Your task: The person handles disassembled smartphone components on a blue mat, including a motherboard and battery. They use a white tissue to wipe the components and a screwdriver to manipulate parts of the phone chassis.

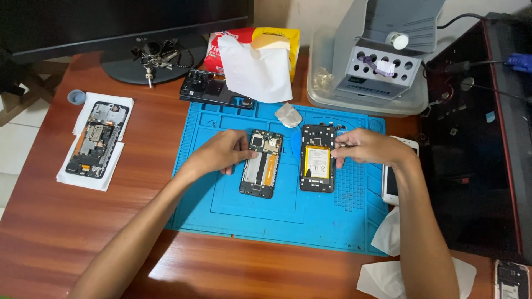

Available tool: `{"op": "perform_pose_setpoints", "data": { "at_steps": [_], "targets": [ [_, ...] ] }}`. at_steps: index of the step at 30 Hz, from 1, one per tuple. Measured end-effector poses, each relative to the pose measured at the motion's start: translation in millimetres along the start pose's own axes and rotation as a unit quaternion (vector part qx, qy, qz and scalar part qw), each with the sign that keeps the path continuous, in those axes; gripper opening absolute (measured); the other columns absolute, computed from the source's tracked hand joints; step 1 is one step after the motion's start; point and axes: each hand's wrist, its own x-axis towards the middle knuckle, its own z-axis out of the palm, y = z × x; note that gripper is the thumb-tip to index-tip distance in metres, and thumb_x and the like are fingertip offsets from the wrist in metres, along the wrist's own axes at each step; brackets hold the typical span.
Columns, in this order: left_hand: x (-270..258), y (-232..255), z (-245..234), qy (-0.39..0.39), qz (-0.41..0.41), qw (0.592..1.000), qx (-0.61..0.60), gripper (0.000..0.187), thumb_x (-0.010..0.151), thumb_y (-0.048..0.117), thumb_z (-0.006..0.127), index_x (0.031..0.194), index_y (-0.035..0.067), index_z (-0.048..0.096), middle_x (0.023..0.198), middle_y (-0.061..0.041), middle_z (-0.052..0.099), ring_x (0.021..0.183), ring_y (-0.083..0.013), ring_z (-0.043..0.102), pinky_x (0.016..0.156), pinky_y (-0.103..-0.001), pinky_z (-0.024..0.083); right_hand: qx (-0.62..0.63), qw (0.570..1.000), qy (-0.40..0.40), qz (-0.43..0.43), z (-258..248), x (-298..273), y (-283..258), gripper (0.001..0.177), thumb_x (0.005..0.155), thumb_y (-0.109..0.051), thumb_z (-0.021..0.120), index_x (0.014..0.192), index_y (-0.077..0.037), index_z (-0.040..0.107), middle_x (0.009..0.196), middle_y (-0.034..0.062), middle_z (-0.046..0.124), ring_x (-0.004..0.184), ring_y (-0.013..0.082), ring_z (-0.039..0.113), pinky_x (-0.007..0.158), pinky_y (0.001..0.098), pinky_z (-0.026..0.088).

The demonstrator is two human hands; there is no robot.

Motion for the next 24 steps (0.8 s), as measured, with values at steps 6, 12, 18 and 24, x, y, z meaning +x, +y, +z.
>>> {"op": "perform_pose_setpoints", "data": {
  "at_steps": [6,12,18,24],
  "targets": [
    [-8,10,0,0.017,0.026,0.999,0.028,0.027,0.101,0.022,0.061,0.092,-0.003,0.062,0.066,-0.014,0.062,0.045,-0.0189,0.065,0.039,-0.031,0.056,0.028,0.998,0.0,-0.062,0,-7,-7,0.031,0.091,-0.019,0.074,0.088,0.011,0.08,0.054,0.0119,0.062,0.039,0.0092,0.034,0.039,0.0223,0.034],
    [-6,16,19,0.047,0.086,0.992,-0.083,0.026,0.106,0.015,0.052,0.089,-0.002,0.062,0.065,-0.012,0.064,0.043,-0.0141,0.061,0.039,-0.022,0.052,0.048,0.994,0.008,-0.1,5,-12,-19,0.027,0.091,-0.014,0.073,0.087,0.012,0.079,0.054,0.0085,0.06,0.038,0.0066,0.034,0.038,0.0212,0.032],
    [10,3,52,-0.029,0.166,0.959,-0.228,0.031,0.107,0.012,0.045,0.123,-0.012,0.057,0.083,-0.023,0.067,0.056,-0.0231,0.072,0.047,-0.032,0.065,0.059,0.99,0.006,-0.125,8,-9,-17,0.027,0.092,-0.012,0.071,0.082,0.011,0.079,0.051,0.0049,0.055,0.038,0.0065,0.033,0.037,0.0215,0.032],
    [-3,21,58,-0.072,0.142,0.926,-0.343,0.051,0.096,0.007,0.062,0.138,-0.017,0.045,0.096,-0.026,0.07,0.067,-0.0329,0.076,0.058,-0.041,0.067,0.061,0.989,-0.008,-0.134,13,-4,-17,0.027,0.093,-0.012,0.07,0.083,0.011,0.078,0.05,0.0045,0.05,0.04,0.0071,0.032,0.038,0.0216,0.031]
  ]
}}
